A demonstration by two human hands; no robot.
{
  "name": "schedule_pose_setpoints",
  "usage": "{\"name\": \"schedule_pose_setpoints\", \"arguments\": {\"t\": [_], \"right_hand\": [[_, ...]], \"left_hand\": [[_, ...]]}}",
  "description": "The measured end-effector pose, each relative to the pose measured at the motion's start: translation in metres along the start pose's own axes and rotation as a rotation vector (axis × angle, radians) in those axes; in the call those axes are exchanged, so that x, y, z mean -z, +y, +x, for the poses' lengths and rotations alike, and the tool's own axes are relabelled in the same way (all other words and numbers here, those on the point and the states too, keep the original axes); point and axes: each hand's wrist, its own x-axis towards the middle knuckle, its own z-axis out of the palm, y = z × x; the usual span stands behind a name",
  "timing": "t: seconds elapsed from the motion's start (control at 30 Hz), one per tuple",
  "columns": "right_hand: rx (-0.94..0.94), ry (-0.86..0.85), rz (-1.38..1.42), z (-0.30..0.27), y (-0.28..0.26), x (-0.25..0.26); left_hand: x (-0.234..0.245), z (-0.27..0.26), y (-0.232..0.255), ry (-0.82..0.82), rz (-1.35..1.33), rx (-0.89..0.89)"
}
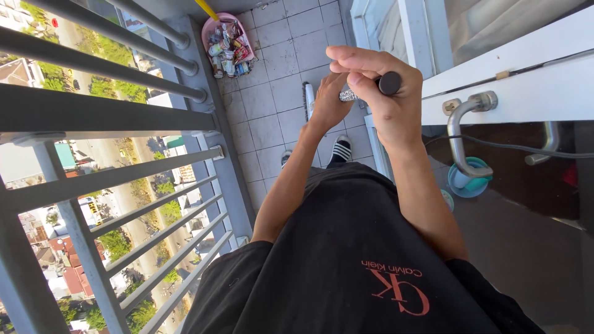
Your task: Repairing a broom handle by applying tape to its end.
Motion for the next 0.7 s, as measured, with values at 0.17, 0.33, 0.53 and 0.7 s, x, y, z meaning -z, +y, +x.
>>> {"name": "schedule_pose_setpoints", "arguments": {"t": [0.17,0.33,0.53,0.7], "right_hand": [[0.074,-0.026,-0.007,0.003,-0.005,0.014],[0.083,-0.036,-0.109,0.005,-0.012,0.019],[0.155,-0.143,-0.185,0.007,0.000,0.023],[0.081,-0.094,-0.148,0.006,0.010,0.033]], "left_hand": [[-0.016,0.016,0.022,0.002,-0.105,0.000],[-0.026,0.032,0.045,-0.169,-0.267,0.175],[-0.056,0.026,0.024,-0.022,-0.432,0.043],[-0.067,0.028,0.010,-0.073,-0.283,0.086]]}}
